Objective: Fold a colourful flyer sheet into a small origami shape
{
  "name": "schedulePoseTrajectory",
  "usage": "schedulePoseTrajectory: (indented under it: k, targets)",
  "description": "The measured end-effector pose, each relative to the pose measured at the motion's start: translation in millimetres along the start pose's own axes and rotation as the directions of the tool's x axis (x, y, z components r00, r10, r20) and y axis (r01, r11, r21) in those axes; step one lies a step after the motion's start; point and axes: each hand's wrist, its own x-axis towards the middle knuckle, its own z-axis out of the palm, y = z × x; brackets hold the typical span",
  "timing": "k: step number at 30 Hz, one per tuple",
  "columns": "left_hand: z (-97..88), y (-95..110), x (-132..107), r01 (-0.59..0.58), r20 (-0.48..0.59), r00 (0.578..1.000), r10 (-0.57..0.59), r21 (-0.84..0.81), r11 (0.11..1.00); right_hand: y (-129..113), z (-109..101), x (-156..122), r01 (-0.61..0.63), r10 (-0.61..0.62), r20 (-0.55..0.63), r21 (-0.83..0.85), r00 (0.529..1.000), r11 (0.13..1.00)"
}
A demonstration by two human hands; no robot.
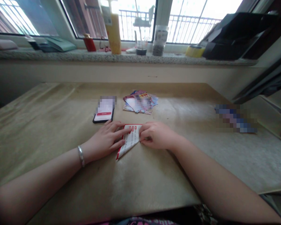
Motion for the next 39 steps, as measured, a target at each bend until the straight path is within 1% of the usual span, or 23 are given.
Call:
schedulePoseTrajectory:
  k: [2,6,10,15,20,26,30,35,39]
  targets:
    - [0.6,-0.3,-0.5,0.006,0.003,1.0,-0.006,-0.005,1.0,-1.0,-1.2,0.6,-0.009,0.009,0.011,-0.002,1.0,1.0]
    - [1.1,-0.6,-1.4,-0.005,-0.006,1.0,0.005,0.007,1.0,-3.7,-3.6,1.7,-0.034,0.036,0.026,-0.069,0.999,0.997]
    - [-0.5,-0.1,-1.6,-0.017,-0.017,1.0,0.017,0.013,1.0,-2.4,-6.1,1.2,-0.016,0.021,0.043,-0.111,0.999,0.994]
    - [-1.9,-0.2,-1.0,-0.025,0.003,1.0,0.025,0.0,1.0,-1.3,-8.1,-1.5,-0.062,0.07,0.044,-0.159,0.997,0.985]
    - [0.6,-0.7,-0.9,-0.016,0.016,1.0,0.016,-0.012,1.0,-2.2,-10.8,-2.2,-0.098,0.108,0.043,-0.186,0.993,0.978]
    - [1.6,-1.3,-0.7,-0.017,0.021,1.0,0.017,-0.023,1.0,10.7,-15.5,-6.2,-0.138,0.145,0.019,-0.215,0.989,0.967]
    - [1.2,-1.4,-0.8,-0.017,0.029,0.999,0.017,-0.015,1.0,19.6,-17.2,-9.7,-0.192,0.197,0.005,-0.211,0.98,0.959]
    - [0.4,-0.9,-1.1,-0.011,0.027,1.0,0.011,-0.029,1.0,27.8,-18.9,-13.5,-0.215,0.215,-0.024,-0.223,0.976,0.951]
    - [0.0,-0.5,-0.9,-0.009,0.029,1.0,0.01,-0.035,0.999,36.4,-20.4,-17.1,-0.243,0.247,-0.011,-0.228,0.969,0.943]
